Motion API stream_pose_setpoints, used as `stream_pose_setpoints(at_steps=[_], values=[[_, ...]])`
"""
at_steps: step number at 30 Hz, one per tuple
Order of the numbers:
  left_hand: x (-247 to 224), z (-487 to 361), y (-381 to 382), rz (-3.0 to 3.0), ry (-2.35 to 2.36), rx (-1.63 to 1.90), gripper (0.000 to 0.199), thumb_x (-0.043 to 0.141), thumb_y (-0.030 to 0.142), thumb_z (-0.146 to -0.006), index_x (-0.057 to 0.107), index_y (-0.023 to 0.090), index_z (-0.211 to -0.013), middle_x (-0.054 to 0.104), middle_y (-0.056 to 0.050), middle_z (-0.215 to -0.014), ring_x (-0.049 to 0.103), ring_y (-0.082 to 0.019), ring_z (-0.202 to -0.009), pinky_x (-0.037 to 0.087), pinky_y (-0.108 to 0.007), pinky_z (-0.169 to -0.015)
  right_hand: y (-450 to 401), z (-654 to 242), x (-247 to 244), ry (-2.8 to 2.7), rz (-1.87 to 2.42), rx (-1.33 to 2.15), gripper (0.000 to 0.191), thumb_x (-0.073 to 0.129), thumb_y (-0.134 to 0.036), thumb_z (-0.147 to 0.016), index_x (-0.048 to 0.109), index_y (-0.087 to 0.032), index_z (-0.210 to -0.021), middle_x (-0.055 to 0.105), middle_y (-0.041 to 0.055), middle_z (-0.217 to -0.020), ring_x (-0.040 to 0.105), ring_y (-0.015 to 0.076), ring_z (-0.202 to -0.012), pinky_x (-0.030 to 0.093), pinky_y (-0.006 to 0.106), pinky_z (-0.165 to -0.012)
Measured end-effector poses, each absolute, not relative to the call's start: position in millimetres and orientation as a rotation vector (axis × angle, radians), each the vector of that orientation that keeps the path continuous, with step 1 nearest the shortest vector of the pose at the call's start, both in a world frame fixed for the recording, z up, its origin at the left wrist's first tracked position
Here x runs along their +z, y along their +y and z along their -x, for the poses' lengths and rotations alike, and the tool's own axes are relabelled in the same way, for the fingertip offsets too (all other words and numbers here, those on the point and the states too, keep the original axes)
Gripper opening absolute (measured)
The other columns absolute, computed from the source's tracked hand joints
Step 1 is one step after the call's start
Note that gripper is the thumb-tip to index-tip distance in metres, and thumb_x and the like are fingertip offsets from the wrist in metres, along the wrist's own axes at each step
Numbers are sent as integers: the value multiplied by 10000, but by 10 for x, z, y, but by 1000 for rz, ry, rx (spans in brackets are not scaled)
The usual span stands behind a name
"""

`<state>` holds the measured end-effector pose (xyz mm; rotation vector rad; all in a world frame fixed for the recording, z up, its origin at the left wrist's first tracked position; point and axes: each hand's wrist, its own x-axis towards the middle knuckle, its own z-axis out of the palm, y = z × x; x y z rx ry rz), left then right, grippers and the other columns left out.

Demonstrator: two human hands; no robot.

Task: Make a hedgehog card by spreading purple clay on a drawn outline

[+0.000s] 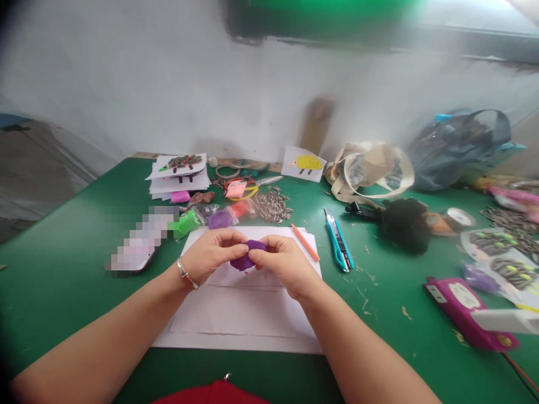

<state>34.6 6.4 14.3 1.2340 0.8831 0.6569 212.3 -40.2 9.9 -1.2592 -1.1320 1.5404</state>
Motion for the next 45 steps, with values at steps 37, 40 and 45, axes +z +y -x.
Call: stream_pose_setpoints(at_steps=[37, 40, 45], values=[[172, -317, 93, -1235, 909, 573, 369, 780, 459, -671, 652, 115, -713, 596, 10, -605, 525, -93, -573, 413, -231, -577, -372, -2177, 116, -1138, 1197, 1480, 253, 720, -434, -752, 714, -181, -760, 640, 3, -639, 571, 137, -625, 440, 329, -708], [185, -314, 93, -1242, 904, 559, 370, 795, 448, -647, 645, 112, -681, 614, -8, -601, 546, -109, -585, 414, -236, -576, -363, -2182, 97, -1125, 1205, 1513, 281, 730, -455, -744, 707, -175, -757, 629, -2, -647, 566, 132, -634, 434, 317, -700], [186, -317, 82, -1251, 885, 520, 388, 807, 457, -636, 656, 104, -697, 651, -35, -647, 582, -130, -628, 441, -252, -618, -358, -2170, 59, -1112, 1215, 1498, 248, 754, -405, -730, 705, -177, -812, 647, 5, -769, 557, 125, -704, 424, 293, -710]])
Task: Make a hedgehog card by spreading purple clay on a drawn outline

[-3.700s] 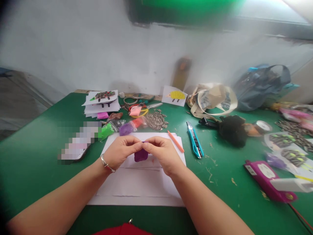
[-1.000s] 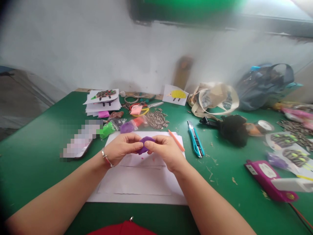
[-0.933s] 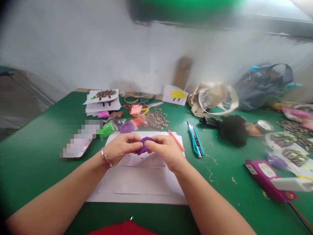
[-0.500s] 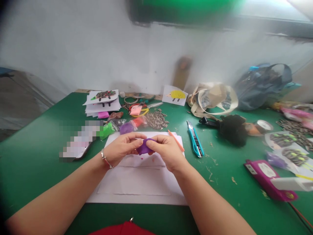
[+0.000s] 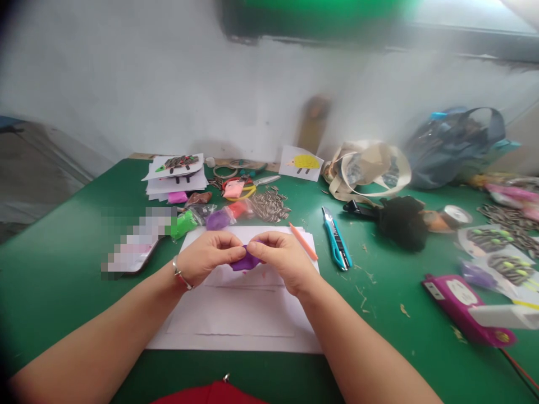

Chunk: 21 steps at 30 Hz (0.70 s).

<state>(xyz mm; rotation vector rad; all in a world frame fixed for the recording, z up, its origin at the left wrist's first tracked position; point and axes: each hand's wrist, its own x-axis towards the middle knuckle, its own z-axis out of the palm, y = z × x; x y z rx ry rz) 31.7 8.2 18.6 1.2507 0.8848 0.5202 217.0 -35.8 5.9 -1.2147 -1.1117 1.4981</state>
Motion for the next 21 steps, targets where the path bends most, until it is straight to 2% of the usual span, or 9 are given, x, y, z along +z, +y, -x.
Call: stream_pose_setpoints(at_steps=[5, 8, 10, 15, 18, 21], values=[[168, -321, 81, -1204, 874, 553, 413, 768, 513, -691, 669, 115, -743, 620, -10, -661, 563, -107, -622, 435, -240, -618, -369, -2152, 55, -1055, 1167, 1501, 180, 759, -325, -715, 657, -177, -729, 599, -29, -652, 524, 98, -607, 426, 274, -652], [167, -323, 92, -1113, 885, 559, 463, 743, 543, -715, 685, 147, -946, 660, -29, -804, 607, -127, -701, 466, -271, -685, -372, -2144, 58, -1026, 1156, 1476, 185, 754, -328, -715, 649, -176, -727, 584, -35, -637, 508, 92, -583, 417, 260, -609], [163, -320, 99, -1082, 905, 561, 483, 777, 495, -699, 668, 168, -1036, 674, -36, -853, 623, -140, -741, 475, -285, -709, -369, -2138, 64, -1022, 1155, 1462, 190, 756, -335, -711, 652, -177, -732, 593, -30, -650, 521, 96, -594, 426, 263, -609], [132, -306, 102, -1132, 907, 582, 362, 832, 396, -643, 675, 126, -826, 666, -33, -759, 619, -139, -707, 472, -281, -697, -363, -2132, 90, -1076, 1184, 1475, 171, 746, -341, -722, 671, -190, -751, 646, -6, -707, 589, 126, -671, 468, 296, -681], [117, -310, 96, -1136, 886, 589, 382, 841, 406, -620, 672, 123, -813, 669, -36, -747, 625, -146, -699, 479, -287, -692, -361, -2134, 89, -1115, 1202, 1512, 207, 757, -361, -712, 685, -190, -802, 665, 8, -754, 599, 133, -701, 464, 293, -681], [117, -321, 91, -1125, 891, 587, 416, 830, 437, -632, 675, 128, -863, 668, -33, -751, 621, -140, -686, 480, -287, -684, -363, -2131, 74, -1140, 1253, 1545, 241, 759, -395, -703, 671, -175, -749, 634, 2, -669, 562, 122, -621, 436, 282, -613]])
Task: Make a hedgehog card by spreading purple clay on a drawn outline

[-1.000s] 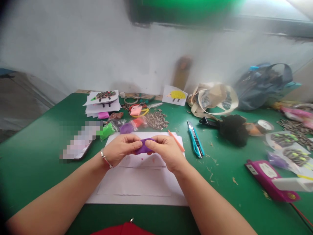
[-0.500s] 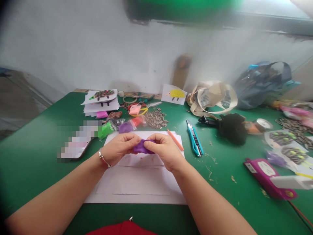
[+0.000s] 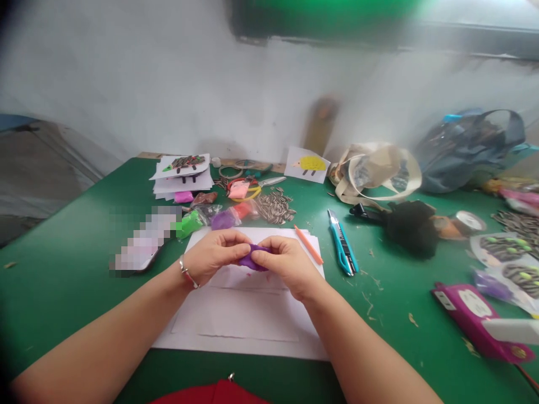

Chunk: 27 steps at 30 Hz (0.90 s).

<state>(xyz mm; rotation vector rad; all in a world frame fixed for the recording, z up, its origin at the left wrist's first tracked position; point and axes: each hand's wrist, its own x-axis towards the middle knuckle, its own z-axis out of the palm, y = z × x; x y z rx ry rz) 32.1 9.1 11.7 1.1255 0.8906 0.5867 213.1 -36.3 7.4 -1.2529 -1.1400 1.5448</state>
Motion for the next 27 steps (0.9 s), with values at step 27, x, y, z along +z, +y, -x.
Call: stream_pose_setpoints(at_steps=[27], values=[[184, -313, 75, -1189, 863, 571, 442, 768, 520, -694, 652, 134, -876, 678, -48, -786, 629, -154, -714, 476, -295, -703, -399, -2133, 181, -1197, 1266, 1507, 283, 743, -440, -717, 646, -187, -635, 647, 17, -619, 565, 139, -571, 461, 340, -635]])
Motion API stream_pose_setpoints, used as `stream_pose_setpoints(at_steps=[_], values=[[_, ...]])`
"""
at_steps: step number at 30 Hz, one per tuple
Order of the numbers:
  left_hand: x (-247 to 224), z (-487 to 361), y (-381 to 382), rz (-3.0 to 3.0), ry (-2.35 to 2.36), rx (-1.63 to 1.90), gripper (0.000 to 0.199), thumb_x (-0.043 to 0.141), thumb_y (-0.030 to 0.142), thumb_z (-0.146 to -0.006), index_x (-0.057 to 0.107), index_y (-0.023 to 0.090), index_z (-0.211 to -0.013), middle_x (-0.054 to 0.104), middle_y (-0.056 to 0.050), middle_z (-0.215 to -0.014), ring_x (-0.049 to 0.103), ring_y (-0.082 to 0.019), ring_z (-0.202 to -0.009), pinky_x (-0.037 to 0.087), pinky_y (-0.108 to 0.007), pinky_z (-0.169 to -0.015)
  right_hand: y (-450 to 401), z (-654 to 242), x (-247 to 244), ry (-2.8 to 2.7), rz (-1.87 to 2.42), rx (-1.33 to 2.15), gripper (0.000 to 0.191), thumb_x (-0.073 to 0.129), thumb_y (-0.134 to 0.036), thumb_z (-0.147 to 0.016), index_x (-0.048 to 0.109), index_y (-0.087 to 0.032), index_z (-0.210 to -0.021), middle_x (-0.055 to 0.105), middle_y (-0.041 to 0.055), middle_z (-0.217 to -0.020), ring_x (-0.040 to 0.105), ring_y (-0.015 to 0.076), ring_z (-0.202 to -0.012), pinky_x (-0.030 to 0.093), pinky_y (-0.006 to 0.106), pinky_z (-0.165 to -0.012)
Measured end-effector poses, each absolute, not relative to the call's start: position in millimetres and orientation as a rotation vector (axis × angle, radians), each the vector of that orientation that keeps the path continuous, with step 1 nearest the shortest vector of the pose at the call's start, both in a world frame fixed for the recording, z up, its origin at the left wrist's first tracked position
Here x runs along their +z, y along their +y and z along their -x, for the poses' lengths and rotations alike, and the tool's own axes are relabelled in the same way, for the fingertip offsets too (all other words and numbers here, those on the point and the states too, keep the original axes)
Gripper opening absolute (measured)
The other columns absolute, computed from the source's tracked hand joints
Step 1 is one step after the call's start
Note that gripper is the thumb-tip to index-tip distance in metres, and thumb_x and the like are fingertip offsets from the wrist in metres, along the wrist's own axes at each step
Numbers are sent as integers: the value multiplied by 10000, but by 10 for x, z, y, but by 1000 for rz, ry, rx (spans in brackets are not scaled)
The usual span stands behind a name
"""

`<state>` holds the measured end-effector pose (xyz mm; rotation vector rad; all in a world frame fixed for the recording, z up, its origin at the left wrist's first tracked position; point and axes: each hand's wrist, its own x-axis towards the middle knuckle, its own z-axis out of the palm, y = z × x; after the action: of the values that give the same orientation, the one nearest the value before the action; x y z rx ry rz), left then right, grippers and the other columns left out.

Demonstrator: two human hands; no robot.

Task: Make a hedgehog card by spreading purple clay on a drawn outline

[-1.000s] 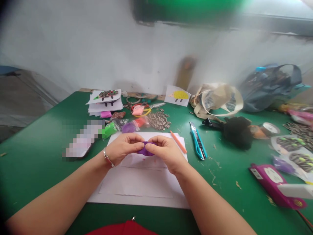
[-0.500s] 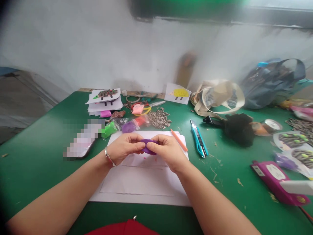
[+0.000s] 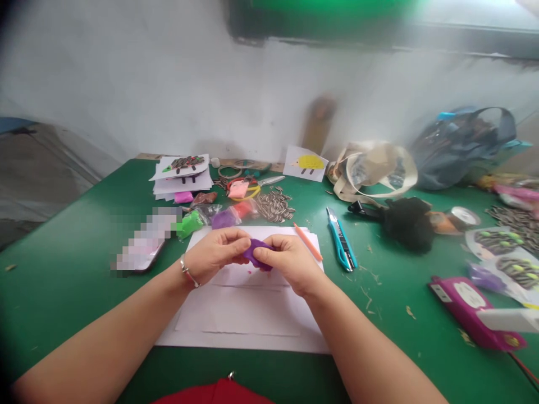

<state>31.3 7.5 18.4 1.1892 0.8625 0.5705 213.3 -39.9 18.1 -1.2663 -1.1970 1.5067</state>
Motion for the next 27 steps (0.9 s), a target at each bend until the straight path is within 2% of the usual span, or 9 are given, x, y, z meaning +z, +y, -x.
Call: stream_pose_setpoints(at_steps=[3, 5, 11, 17, 19, 21, 24, 27], values=[[232, -306, 73, -1173, 890, 551, 506, 677, 605, -753, 646, 170, -1010, 684, -64, -897, 643, -189, -831, 469, -312, -733, -396, -2135, 180, -1190, 1255, 1475, 264, 737, -427, -726, 644, -195, -640, 645, 14, -622, 576, 142, -588, 462, 331, -628], [241, -298, 77, -1177, 893, 516, 504, 659, 609, -765, 653, 168, -1008, 689, -80, -934, 640, -206, -883, 463, -315, -743, -394, -2137, 163, -1181, 1243, 1467, 250, 735, -418, -729, 650, -194, -658, 644, 13, -633, 581, 143, -605, 459, 317, -617], [166, -273, 111, -1226, 943, 556, 327, 782, 419, -686, 667, 135, -800, 658, -23, -698, 575, -125, -638, 437, -264, -650, -373, -2144, 70, -1170, 1203, 1521, 267, 742, -424, -731, 681, -167, -773, 655, 20, -689, 578, 138, -634, 451, 292, -616], [169, -278, 121, -1255, 897, 580, 305, 780, 384, -679, 679, 114, -779, 650, -28, -686, 566, -122, -635, 452, -268, -651, -363, -2127, 67, -1223, 1211, 1466, 317, 728, -419, -747, 686, -180, -951, 688, 37, -824, 617, 163, -749, 476, 297, -667], [175, -281, 114, -1278, 891, 558, 309, 773, 390, -686, 685, 112, -787, 659, -39, -700, 577, -131, -650, 460, -273, -657, -371, -2118, 85, -1239, 1206, 1431, 261, 704, -398, -768, 681, -194, -928, 698, 39, -842, 631, 168, -766, 486, 303, -680], [179, -282, 104, -1290, 894, 540, 321, 770, 405, -688, 688, 115, -797, 665, -47, -716, 587, -141, -664, 468, -281, -662, -382, -2111, 104, -1244, 1231, 1400, 200, 682, -392, -784, 675, -199, -837, 694, 27, -777, 631, 159, -713, 489, 307, -669], [182, -282, 93, -1288, 899, 540, 340, 763, 447, -695, 677, 130, -781, 655, -37, -718, 592, -145, -669, 475, -288, -669, -396, -2103, 127, -1213, 1276, 1381, 214, 676, -405, -786, 650, -196, -751, 657, -1, -650, 595, 131, -576, 480, 307, -621], [181, -284, 91, -1315, 905, 535, 372, 707, 514, -745, 676, 146, -792, 661, -37, -750, 601, -151, -697, 469, -284, -672, -400, -2100, 137, -1175, 1289, 1381, 245, 691, -418, -769, 628, -188, -712, 626, -12, -597, 567, 120, -523, 469, 299, -579]])
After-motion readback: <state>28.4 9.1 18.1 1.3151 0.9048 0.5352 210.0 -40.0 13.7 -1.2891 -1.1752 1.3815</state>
